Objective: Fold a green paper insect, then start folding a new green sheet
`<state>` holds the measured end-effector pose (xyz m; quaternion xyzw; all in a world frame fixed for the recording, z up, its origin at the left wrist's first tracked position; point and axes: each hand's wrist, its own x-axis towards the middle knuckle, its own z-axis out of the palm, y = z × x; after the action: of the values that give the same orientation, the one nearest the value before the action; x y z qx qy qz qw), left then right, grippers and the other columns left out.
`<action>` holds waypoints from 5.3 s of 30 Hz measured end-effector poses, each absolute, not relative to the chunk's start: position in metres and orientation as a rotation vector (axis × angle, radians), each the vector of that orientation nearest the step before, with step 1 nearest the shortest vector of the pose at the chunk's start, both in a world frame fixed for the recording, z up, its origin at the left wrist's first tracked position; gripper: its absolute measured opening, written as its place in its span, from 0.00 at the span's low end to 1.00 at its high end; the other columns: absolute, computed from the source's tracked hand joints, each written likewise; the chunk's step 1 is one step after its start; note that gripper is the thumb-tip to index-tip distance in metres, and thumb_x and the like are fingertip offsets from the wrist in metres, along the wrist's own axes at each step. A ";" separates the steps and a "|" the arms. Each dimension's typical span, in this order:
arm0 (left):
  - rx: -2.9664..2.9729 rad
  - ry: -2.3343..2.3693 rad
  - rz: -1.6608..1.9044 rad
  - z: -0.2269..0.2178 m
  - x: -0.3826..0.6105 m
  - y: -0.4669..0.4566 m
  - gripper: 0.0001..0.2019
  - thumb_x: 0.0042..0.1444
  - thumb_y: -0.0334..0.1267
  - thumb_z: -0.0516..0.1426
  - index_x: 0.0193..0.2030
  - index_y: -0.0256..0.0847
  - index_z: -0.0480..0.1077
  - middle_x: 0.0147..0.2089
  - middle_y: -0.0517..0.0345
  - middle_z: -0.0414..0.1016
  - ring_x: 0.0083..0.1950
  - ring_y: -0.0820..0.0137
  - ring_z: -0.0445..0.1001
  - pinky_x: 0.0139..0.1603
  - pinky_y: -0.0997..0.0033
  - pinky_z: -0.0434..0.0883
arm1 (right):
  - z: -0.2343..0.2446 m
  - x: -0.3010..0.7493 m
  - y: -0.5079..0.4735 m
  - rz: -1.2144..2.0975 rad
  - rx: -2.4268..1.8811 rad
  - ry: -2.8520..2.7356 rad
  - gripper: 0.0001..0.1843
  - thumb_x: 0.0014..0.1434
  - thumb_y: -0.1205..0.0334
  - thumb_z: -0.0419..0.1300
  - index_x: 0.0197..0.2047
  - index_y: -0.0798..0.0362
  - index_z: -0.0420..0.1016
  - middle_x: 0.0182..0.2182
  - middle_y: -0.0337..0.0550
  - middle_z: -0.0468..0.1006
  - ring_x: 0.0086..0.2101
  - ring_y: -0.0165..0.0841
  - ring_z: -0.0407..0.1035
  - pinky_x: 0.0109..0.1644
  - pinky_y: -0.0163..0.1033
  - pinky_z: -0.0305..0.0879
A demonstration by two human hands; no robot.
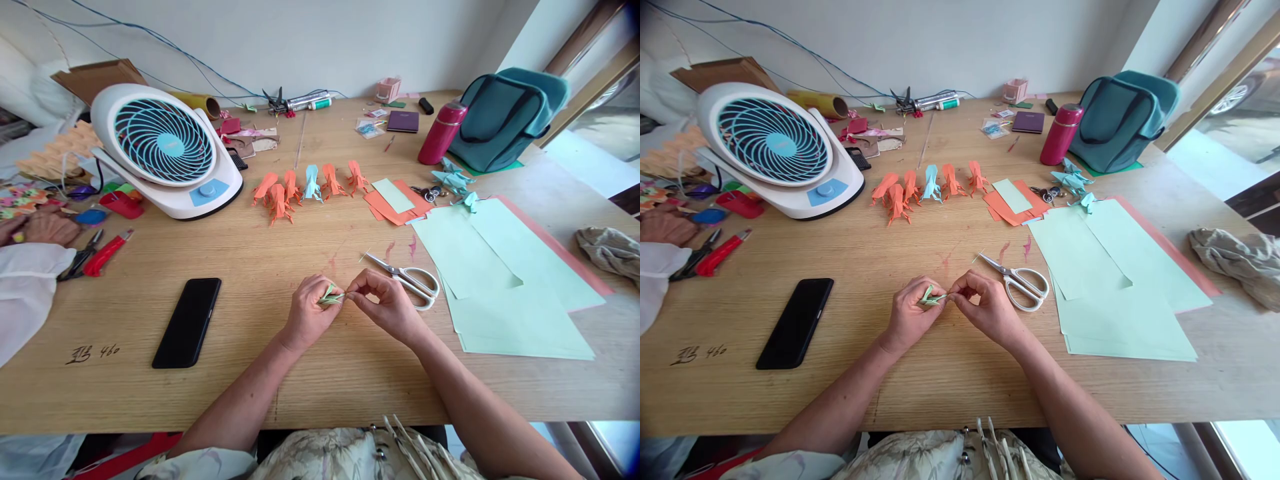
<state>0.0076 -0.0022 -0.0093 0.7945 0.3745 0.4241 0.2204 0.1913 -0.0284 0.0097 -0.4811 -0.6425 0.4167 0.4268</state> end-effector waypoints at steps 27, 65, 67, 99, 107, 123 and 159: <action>1.904 1.099 1.072 0.000 0.013 -0.008 0.08 0.55 0.34 0.60 0.27 0.40 0.67 0.26 0.63 0.69 0.29 0.75 0.66 0.30 0.75 0.63 | 0.007 0.187 -0.031 1.020 -1.186 -1.582 0.11 0.64 0.54 0.62 0.33 0.51 0.73 0.30 0.42 0.75 0.32 0.34 0.69 0.37 0.39 0.65; 0.725 0.904 1.266 -0.012 0.029 -0.009 0.13 0.42 0.39 0.73 0.31 0.37 0.76 0.31 0.59 0.79 0.35 0.74 0.73 0.42 0.74 0.68 | -0.025 0.170 -0.029 1.043 -1.159 -1.224 0.09 0.61 0.54 0.66 0.38 0.51 0.78 0.34 0.44 0.78 0.35 0.35 0.71 0.40 0.40 0.68; 0.756 0.903 1.245 -0.012 0.029 -0.010 0.12 0.42 0.39 0.72 0.30 0.37 0.77 0.32 0.58 0.79 0.35 0.74 0.73 0.42 0.74 0.69 | -0.023 0.171 -0.028 1.021 -1.188 -1.209 0.09 0.62 0.54 0.64 0.36 0.51 0.77 0.31 0.42 0.76 0.33 0.34 0.69 0.38 0.39 0.67; 0.901 0.866 1.117 -0.008 0.028 -0.010 0.14 0.47 0.43 0.70 0.28 0.37 0.72 0.29 0.60 0.75 0.31 0.74 0.73 0.35 0.73 0.74 | -0.012 0.173 -0.027 1.289 -1.064 -1.076 0.15 0.56 0.48 0.69 0.36 0.51 0.76 0.27 0.39 0.78 0.25 0.31 0.74 0.33 0.39 0.73; 0.872 0.899 1.089 -0.006 0.028 -0.012 0.14 0.47 0.42 0.70 0.28 0.36 0.71 0.24 0.62 0.73 0.26 0.77 0.69 0.31 0.76 0.69 | -0.012 0.177 -0.024 1.386 -1.019 -1.051 0.18 0.53 0.46 0.71 0.34 0.51 0.74 0.28 0.41 0.81 0.27 0.35 0.77 0.38 0.44 0.75; 0.814 0.944 0.992 -0.008 0.024 -0.009 0.16 0.44 0.46 0.70 0.28 0.36 0.73 0.23 0.62 0.71 0.26 0.76 0.67 0.26 0.77 0.67 | -0.012 0.177 -0.022 1.372 -1.098 -1.093 0.20 0.49 0.45 0.73 0.33 0.50 0.73 0.27 0.40 0.80 0.26 0.34 0.76 0.36 0.43 0.76; 0.596 0.751 1.115 -0.013 0.021 -0.001 0.21 0.44 0.50 0.72 0.30 0.36 0.72 0.22 0.66 0.63 0.25 0.79 0.60 0.21 0.81 0.63 | -0.013 0.176 -0.026 1.399 -1.105 -1.099 0.19 0.51 0.47 0.72 0.33 0.51 0.72 0.23 0.37 0.77 0.25 0.31 0.73 0.33 0.38 0.70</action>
<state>0.0212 -0.0013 -0.0125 0.2719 0.3424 0.5087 0.7417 0.1763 -0.0256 -0.0128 -0.4567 -0.4546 0.5785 0.5002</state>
